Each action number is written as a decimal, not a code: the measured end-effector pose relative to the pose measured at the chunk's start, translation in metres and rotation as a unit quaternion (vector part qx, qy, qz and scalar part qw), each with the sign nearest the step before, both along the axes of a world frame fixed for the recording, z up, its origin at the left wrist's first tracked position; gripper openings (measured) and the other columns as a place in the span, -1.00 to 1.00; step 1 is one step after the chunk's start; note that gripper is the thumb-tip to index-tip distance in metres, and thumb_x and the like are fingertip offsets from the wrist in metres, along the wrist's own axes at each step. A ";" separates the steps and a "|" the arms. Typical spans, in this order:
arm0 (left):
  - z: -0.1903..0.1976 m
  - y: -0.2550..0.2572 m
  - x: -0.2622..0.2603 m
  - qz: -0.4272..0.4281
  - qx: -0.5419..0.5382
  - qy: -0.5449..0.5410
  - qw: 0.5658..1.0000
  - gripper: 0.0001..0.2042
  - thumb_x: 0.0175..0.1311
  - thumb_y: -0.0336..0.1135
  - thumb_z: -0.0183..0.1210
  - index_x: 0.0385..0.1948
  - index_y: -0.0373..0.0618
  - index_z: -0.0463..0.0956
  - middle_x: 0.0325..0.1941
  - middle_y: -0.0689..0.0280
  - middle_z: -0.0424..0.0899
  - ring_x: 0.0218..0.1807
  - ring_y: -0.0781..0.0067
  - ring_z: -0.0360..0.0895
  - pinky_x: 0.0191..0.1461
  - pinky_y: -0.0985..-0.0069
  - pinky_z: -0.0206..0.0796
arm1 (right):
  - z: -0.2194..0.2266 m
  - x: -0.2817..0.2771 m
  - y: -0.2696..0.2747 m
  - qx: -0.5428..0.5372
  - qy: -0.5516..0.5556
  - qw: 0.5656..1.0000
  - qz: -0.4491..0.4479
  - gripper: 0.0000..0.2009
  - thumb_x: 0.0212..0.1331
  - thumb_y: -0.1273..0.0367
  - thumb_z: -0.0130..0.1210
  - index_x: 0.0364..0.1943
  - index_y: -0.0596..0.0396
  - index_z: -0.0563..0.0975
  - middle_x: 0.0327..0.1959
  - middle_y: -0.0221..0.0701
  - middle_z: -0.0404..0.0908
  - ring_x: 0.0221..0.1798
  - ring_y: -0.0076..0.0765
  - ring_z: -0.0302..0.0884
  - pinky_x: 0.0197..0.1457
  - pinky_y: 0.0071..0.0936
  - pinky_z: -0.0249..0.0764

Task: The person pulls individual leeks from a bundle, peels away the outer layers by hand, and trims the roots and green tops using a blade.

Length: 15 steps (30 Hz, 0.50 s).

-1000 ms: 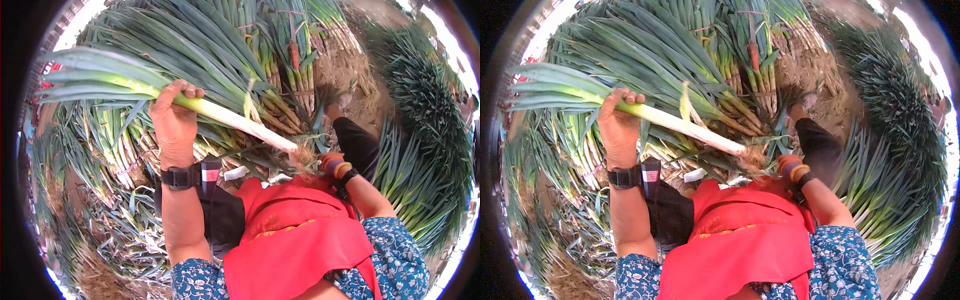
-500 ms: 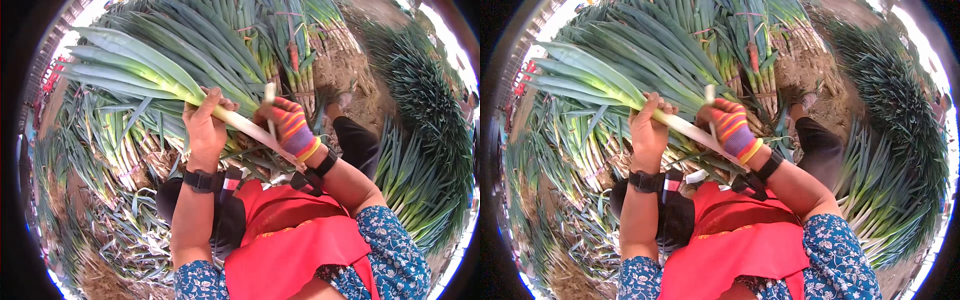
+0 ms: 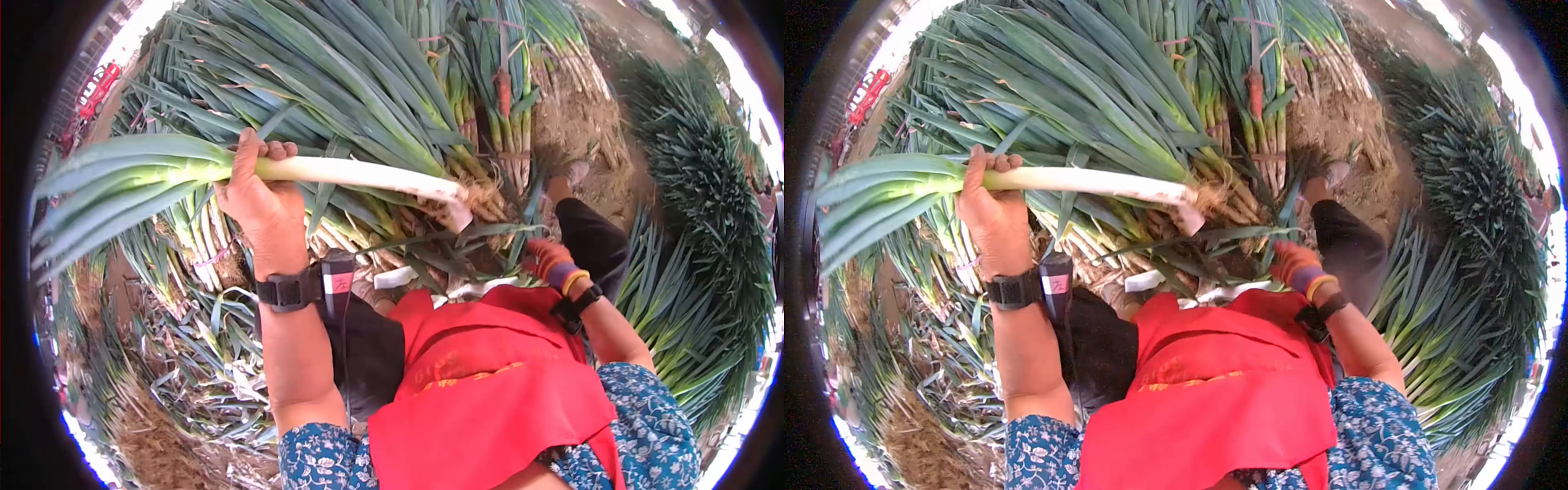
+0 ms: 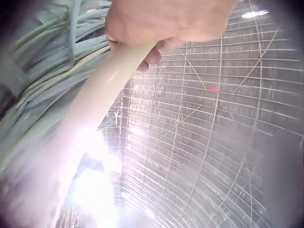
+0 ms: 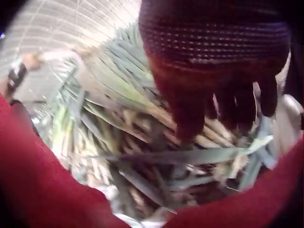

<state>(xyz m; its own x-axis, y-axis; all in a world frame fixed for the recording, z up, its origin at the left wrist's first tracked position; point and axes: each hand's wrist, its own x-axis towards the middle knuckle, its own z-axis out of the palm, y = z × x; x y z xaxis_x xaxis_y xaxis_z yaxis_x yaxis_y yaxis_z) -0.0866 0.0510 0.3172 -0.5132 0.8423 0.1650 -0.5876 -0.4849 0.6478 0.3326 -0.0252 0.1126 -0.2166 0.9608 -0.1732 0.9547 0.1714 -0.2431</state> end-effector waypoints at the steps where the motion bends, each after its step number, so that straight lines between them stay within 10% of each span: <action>1: -0.005 -0.001 0.006 0.015 -0.013 -0.006 1.000 -0.85 0.06 -0.53 0.17 -0.40 -0.17 0.36 -0.58 0.30 0.40 -0.60 0.43 0.34 -0.41 0.31 0.31 | -0.002 0.002 -0.009 0.059 0.074 0.995 -0.040 -0.67 -0.02 0.23 0.15 -0.16 0.05 0.47 -0.30 -0.17 0.55 -0.22 0.01 0.50 -0.15 -0.19 0.42; 7: -0.013 0.010 0.040 0.030 -0.087 -0.021 0.996 -0.86 0.13 -0.42 0.18 -0.40 -0.18 0.37 -0.57 0.31 0.39 -0.55 0.40 0.40 -0.30 0.25 0.40 | 0.160 -0.119 0.026 0.386 0.178 0.896 0.129 -0.31 -0.21 0.11 0.25 0.07 0.11 0.31 0.04 -0.11 0.35 0.04 0.04 0.33 0.11 -0.11 0.22; 15: -0.017 -0.010 0.065 -0.234 -0.069 -0.041 0.969 -0.81 0.21 -0.25 0.11 -0.49 -0.12 0.35 -0.56 0.33 0.38 -0.44 0.36 0.39 -0.09 0.28 0.28 | 0.158 -0.132 0.041 0.165 0.334 0.910 0.182 -0.66 0.03 0.33 0.21 -0.15 0.26 0.47 -0.47 -0.19 0.55 -0.42 -0.14 0.51 -0.31 -0.35 0.42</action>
<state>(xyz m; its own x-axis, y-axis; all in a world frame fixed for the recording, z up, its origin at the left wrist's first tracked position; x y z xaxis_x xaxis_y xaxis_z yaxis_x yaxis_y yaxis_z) -0.0218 0.0414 0.3007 -0.0766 0.9970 0.0089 -0.7746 -0.0652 0.6291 0.2005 0.0153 0.2703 -0.4813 0.7803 0.3993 0.4791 0.6156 -0.6257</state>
